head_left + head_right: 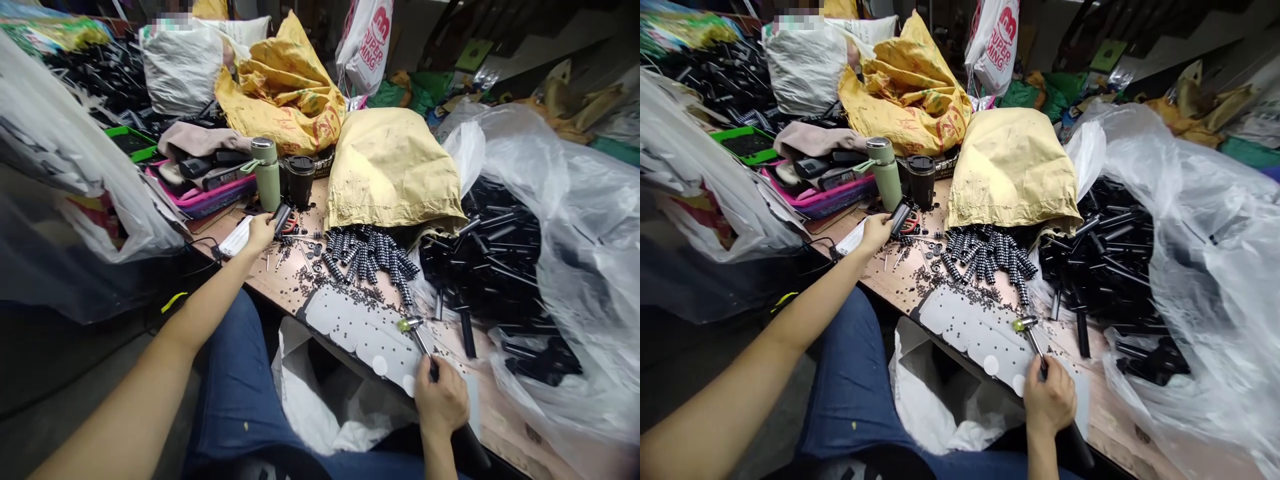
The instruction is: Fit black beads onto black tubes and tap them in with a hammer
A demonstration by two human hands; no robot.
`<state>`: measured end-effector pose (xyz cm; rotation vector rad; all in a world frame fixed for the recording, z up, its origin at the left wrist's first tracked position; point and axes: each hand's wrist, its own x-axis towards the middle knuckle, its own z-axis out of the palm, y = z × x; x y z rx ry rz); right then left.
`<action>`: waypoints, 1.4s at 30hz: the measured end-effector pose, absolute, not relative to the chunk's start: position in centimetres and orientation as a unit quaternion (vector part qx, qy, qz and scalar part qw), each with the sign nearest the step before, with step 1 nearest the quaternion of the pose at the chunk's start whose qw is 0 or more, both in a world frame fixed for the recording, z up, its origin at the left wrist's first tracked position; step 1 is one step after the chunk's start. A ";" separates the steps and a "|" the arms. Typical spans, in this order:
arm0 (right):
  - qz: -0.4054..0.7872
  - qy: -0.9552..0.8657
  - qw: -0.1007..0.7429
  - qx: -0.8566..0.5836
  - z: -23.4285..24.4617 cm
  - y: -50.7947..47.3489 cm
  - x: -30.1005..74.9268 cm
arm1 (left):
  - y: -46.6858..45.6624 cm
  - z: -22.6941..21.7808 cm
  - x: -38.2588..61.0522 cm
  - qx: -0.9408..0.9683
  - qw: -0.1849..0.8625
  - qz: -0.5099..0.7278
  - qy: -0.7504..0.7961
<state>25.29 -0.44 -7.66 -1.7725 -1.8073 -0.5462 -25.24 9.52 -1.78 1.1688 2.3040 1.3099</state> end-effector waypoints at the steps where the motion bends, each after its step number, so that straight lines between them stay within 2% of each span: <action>1: -0.206 -0.671 0.273 -0.658 -7.7 -0.4 25.3 | 9.1 -1.6 -25.6 0.356 0.174 0.498 0.772; 5: -0.218 -0.669 0.274 -0.655 -7.9 -0.2 25.5 | 6.2 0.4 -26.0 0.262 0.321 0.602 0.683; 10: -0.227 -0.668 0.282 -0.650 -8.3 0.0 25.7 | 1.8 5.2 -24.8 0.351 0.550 0.474 0.591; 12: -0.227 -0.667 0.285 -0.650 -8.4 0.0 25.8 | 1.1 7.4 -24.5 0.364 0.568 0.478 0.563; 14: -0.224 -0.665 0.289 -0.651 -8.4 0.0 25.8 | 1.3 9.1 -24.8 0.361 0.529 0.504 0.580; 16: -0.222 -0.666 0.291 -0.650 -8.4 0.0 25.8 | 2.1 10.3 -25.9 0.356 0.445 0.512 0.642; 18: -0.223 -0.667 0.290 -0.650 -8.4 0.0 25.8 | 3.2 11.1 -28.0 0.358 0.275 0.504 0.736; 21: -0.227 -0.667 0.291 -0.648 -8.4 -0.1 25.8 | 4.2 11.4 -32.9 0.336 -0.082 0.412 0.843; 22: -0.229 -0.667 0.294 -0.646 -8.3 0.0 25.8 | 4.3 11.4 -34.7 0.317 -0.163 0.366 0.860; 23: -0.231 -0.667 0.297 -0.643 -8.3 0.0 25.7 | 4.3 11.2 -36.5 0.323 -0.194 0.317 0.870; 26: -0.240 -0.668 0.300 -0.637 -8.2 0.1 25.6 | 4.1 10.5 -40.8 0.382 -0.183 0.222 0.879; 36: -0.240 -0.662 0.292 -0.647 -8.3 0.0 25.6 | 3.5 6.4 -42.9 0.420 -0.162 0.103 0.887; 40: -0.232 -0.664 0.291 -0.649 -8.2 0.1 25.6 | 3.8 6.5 -42.9 0.415 -0.135 0.118 0.892; 42: -0.217 -0.666 0.291 -0.652 -8.1 -0.1 25.4 | 3.6 6.9 -41.9 0.389 -0.161 0.154 0.894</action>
